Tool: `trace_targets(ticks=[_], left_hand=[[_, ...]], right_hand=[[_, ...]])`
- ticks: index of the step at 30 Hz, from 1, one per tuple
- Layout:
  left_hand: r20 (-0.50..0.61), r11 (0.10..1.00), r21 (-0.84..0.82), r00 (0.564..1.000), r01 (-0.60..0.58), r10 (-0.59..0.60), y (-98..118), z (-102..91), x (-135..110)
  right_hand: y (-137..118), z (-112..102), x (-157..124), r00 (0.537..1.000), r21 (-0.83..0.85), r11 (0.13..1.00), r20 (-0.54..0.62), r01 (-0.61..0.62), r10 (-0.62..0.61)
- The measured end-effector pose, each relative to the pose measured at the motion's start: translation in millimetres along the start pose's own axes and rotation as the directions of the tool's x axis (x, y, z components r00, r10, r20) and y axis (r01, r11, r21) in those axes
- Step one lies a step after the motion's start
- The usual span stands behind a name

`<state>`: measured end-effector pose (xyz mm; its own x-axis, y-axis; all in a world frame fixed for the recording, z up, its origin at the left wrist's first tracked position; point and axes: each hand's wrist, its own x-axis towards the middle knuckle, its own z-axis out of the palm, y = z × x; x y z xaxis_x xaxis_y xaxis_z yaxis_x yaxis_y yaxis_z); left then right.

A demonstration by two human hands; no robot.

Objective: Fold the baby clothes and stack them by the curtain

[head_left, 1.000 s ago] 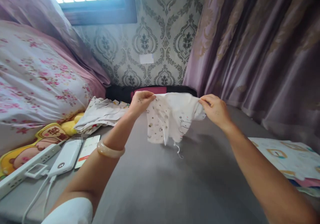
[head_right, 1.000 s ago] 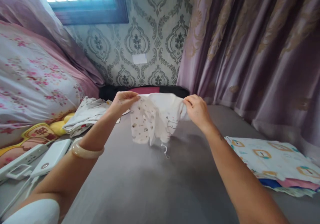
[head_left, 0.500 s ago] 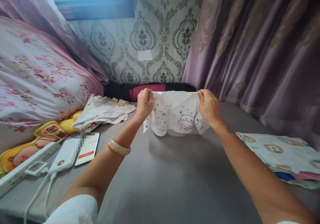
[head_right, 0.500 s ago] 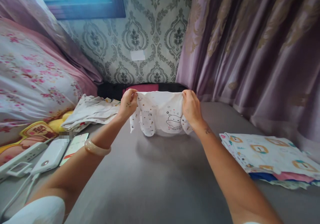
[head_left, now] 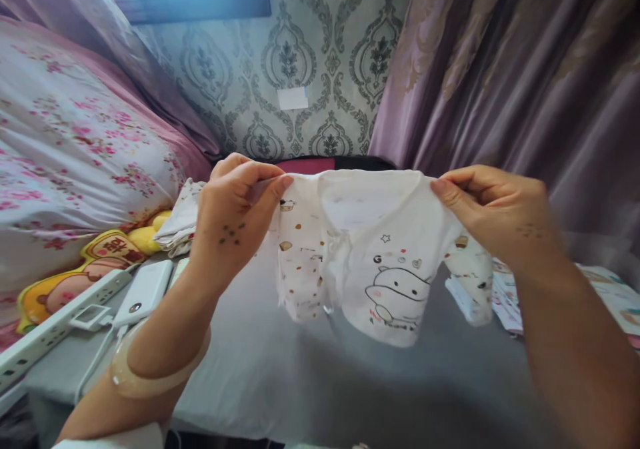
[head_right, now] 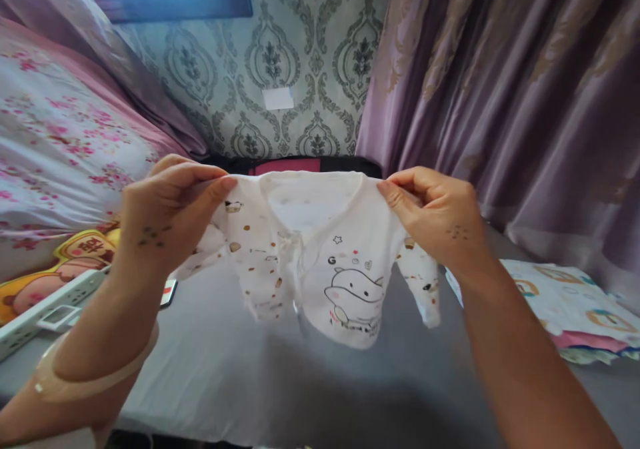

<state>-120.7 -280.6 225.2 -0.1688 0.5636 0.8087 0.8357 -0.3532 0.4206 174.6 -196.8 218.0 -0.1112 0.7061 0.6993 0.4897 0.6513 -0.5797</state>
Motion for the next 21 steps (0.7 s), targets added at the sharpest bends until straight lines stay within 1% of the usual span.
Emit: trace_targets(ticks=[2,4,6,7,8,10,11,13,15,18,21], left_hand=[[0.082,0.999,-0.023,0.996,0.033,-0.031,-4.2,-1.4,3.5],[0.201,0.996,-0.036,0.977,0.084,-0.076,-20.2,11.4,4.5],[0.336,0.989,-0.022,0.933,0.148,-0.132,-44.2,36.5,-0.4],[0.385,0.984,-0.012,0.909,0.178,-0.160,-57.6,52.2,-5.4],[0.438,0.980,0.009,0.880,0.198,-0.182,-71.1,68.9,-12.0],[0.496,0.979,0.047,0.846,0.197,-0.194,-96.0,102.4,-28.1],[0.512,0.980,0.073,0.836,0.188,-0.198,-106.7,118.0,-36.6],[0.513,0.976,0.147,0.831,0.163,-0.216,-124.1,144.9,-52.0],[0.502,0.970,0.205,0.837,0.132,-0.220,-136.9,165.4,-63.9],[0.499,0.960,0.266,0.840,0.085,-0.212,-150.7,185.8,-75.7],[0.513,0.945,0.325,0.834,0.028,-0.201,-160.0,197.4,-82.9]], right_hand=[[5.8,0.4,2.9,0.997,0.047,0.998,0.066,-0.039,0.036],[25.7,10.5,4.5,0.981,0.061,0.994,0.180,-0.089,0.077],[54.9,28.5,2.2,0.944,0.025,0.993,0.315,-0.113,0.099],[70.6,39.3,-0.7,0.932,-0.011,0.996,0.351,-0.092,0.090],[85.9,50.4,-4.9,0.923,-0.058,0.996,0.376,-0.068,0.085],[112.9,72.0,-15.8,0.924,-0.173,0.984,0.369,-0.037,0.099],[124.0,81.7,-21.8,0.924,-0.225,0.974,0.365,-0.029,0.112],[141.2,98.0,-32.9,0.916,-0.329,0.944,0.373,-0.019,0.148],[153.4,110.2,-41.3,0.901,-0.413,0.911,0.394,-0.002,0.181],[166.0,122.6,-47.2,0.876,-0.503,0.864,0.429,0.031,0.219],[175.5,131.9,-47.2,0.853,-0.546,0.835,0.465,0.066,0.237]])
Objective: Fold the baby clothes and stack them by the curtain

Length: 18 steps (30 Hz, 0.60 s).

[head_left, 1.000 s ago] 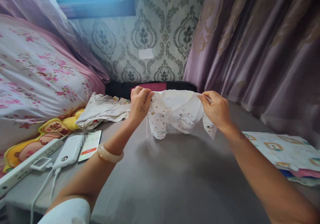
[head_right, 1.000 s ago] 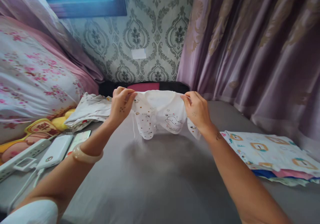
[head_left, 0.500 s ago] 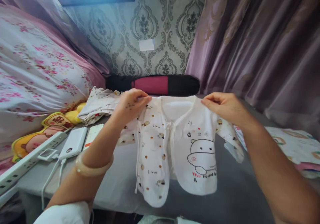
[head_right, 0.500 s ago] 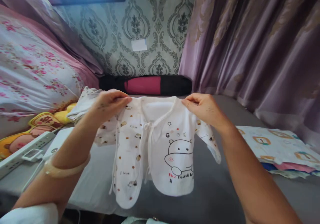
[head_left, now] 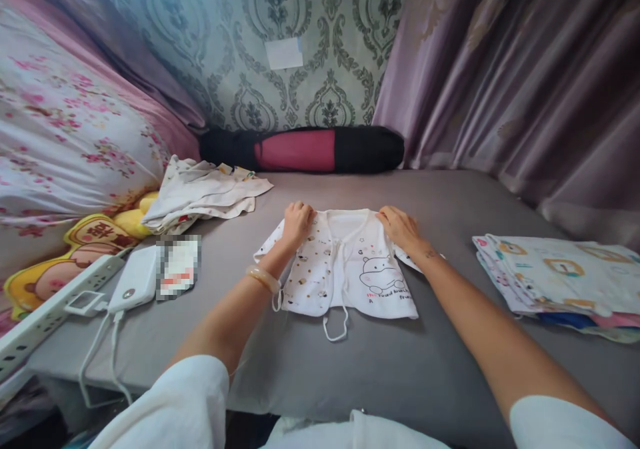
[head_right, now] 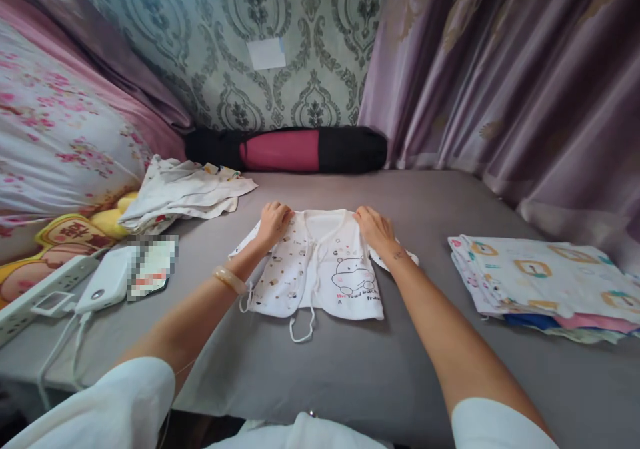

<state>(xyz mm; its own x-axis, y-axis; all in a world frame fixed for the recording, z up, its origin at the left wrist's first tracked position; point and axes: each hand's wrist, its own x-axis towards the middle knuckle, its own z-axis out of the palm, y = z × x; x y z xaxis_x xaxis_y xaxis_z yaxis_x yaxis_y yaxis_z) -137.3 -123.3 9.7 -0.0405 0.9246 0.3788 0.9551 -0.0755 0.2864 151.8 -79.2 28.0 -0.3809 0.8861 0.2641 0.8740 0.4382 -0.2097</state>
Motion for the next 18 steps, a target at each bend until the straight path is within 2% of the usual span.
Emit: trace_targets(ticks=[5,10,14,18], left_hand=[[0.019,0.991,0.132,1.000,-0.006,0.004,-3.4,12.3,5.8],[0.071,0.979,0.205,0.997,0.015,-0.030,-3.4,16.3,25.0],[0.099,0.972,0.228,0.992,0.059,-0.083,-4.0,20.0,43.0],[0.198,0.976,0.200,0.973,0.080,-0.120,-5.3,24.7,50.8]], right_hand=[[3.8,13.9,17.4,0.997,-0.075,0.997,0.072,-0.003,0.008],[8.0,23.5,43.0,0.989,-0.130,0.991,0.141,-0.021,0.039],[10.7,29.3,59.9,0.988,-0.155,0.987,0.142,-0.036,0.058],[10.1,33.4,66.0,0.979,-0.133,0.990,0.195,-0.037,0.063]])
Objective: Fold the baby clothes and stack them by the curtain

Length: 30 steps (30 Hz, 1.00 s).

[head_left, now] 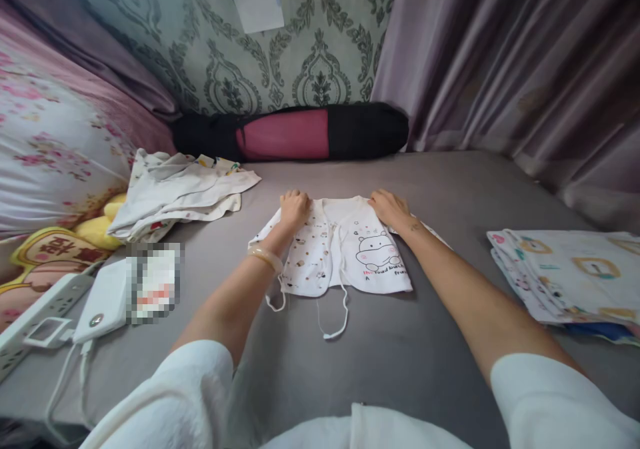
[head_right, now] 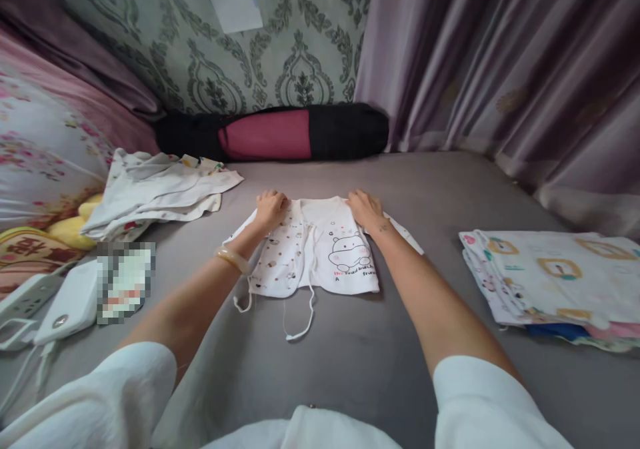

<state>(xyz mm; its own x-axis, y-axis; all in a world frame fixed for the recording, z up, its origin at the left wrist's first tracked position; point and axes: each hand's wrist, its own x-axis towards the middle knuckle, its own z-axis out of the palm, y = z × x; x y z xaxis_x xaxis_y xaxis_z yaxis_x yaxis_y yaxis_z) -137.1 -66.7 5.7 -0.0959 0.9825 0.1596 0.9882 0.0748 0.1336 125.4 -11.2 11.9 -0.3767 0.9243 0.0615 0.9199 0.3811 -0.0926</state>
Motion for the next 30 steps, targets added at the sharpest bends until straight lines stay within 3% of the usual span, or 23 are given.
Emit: trace_targets(ticks=[6,12,17,22,26,30], left_hand=[[0.067,0.994,-0.104,0.997,-0.017,0.024,1.5,6.0,4.2],[0.059,0.990,-0.143,0.998,0.008,0.000,0.3,14.5,13.7],[0.013,0.991,-0.123,0.999,0.047,-0.046,1.2,15.8,17.4],[0.069,0.984,-0.132,0.991,0.124,-0.115,2.3,11.6,18.8],[0.193,0.943,-0.228,0.961,0.242,-0.200,-21.4,-3.4,17.4],[0.419,0.846,-0.342,0.872,0.409,-0.252,-66.3,-26.0,4.4]], right_hand=[[-11.0,-1.0,4.3,1.000,0.107,0.994,0.001,0.021,-0.022],[-18.1,7.3,11.6,1.000,0.141,0.990,-0.017,-0.008,0.011],[-17.1,13.4,15.9,0.997,0.144,0.990,-0.072,-0.004,0.014],[-14.9,12.4,19.2,0.999,0.149,0.989,-0.035,-0.023,0.028],[10.5,4.1,15.4,0.994,0.225,0.971,0.088,-0.077,0.058],[56.8,-10.6,-3.9,0.957,0.385,0.894,0.257,-0.230,0.136]])
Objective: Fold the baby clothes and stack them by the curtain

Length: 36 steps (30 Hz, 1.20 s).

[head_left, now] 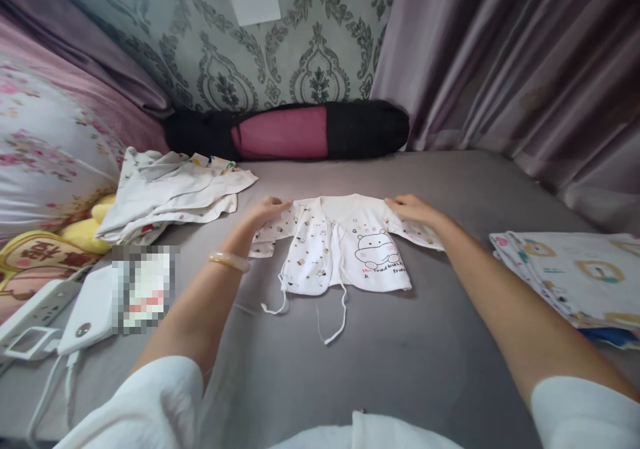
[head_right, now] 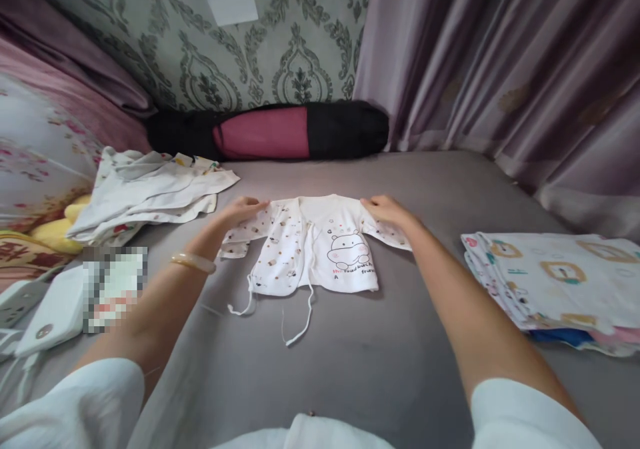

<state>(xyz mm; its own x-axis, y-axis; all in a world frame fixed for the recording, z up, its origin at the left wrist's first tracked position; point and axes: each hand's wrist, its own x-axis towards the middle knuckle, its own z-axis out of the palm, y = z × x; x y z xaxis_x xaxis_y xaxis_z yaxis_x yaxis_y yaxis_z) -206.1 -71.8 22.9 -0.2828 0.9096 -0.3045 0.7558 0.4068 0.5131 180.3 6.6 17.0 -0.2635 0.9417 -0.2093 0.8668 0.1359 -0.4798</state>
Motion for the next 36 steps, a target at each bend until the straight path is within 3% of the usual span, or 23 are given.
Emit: trace_targets(ticks=[2,4,6,9,13,17,19,22,28,32,36], left_hand=[[0.054,0.995,-0.102,0.998,-0.017,0.023,-19.0,-13.9,-9.4],[0.134,0.970,-0.224,0.983,-0.095,0.127,-33.7,-21.7,-20.5],[0.191,0.938,-0.314,0.959,-0.145,0.212,-41.5,-23.6,-31.0],[0.177,0.923,-0.354,0.958,-0.152,0.226,-40.7,-19.4,-41.1],[0.003,0.925,-0.359,0.991,-0.124,0.134,-28.2,-10.5,-41.5],[-0.087,0.954,-0.275,0.991,-0.119,0.099,-23.5,-9.6,-37.1],[-0.064,0.964,-0.242,0.993,-0.113,0.100,-28.6,-14.9,-36.2],[0.047,0.962,-0.246,0.989,-0.122,0.137,-43.4,-29.0,-37.0],[0.131,0.929,-0.358,0.980,-0.095,0.151,-77.0,-56.5,-38.1],[-0.055,0.928,-0.366,0.997,-0.073,0.057,-94.6,-55.1,-31.2],[-0.259,0.979,-0.191,0.966,-0.066,0.014,-98.9,-39.9,-27.1]], right_hand=[[21.5,-13.5,-12.9,0.994,0.117,0.987,0.041,-0.109,0.105],[40.2,-23.8,-26.8,0.981,0.171,0.970,0.107,-0.176,0.159],[54.3,-30.8,-39.2,0.974,0.206,0.962,0.177,-0.177,0.141],[65.4,-37.0,-50.9,0.972,0.316,0.935,0.217,-0.159,0.092],[68.3,-39.5,-49.5,0.993,0.362,0.924,0.064,-0.120,0.104],[73.8,-35.6,-40.4,0.983,0.240,0.970,-0.168,-0.039,0.081],[79.0,-33.3,-40.2,0.978,0.184,0.982,-0.198,-0.030,0.067],[85.8,-33.3,-46.9,0.988,0.150,0.987,-0.137,-0.051,0.071],[94.5,-36.3,-55.5,0.990,0.174,0.984,-0.130,-0.029,0.052],[101.1,-30.9,-48.6,0.978,0.140,0.989,-0.197,-0.036,0.064],[100.9,-22.9,-47.4,0.963,0.006,0.995,-0.253,-0.097,0.095]])
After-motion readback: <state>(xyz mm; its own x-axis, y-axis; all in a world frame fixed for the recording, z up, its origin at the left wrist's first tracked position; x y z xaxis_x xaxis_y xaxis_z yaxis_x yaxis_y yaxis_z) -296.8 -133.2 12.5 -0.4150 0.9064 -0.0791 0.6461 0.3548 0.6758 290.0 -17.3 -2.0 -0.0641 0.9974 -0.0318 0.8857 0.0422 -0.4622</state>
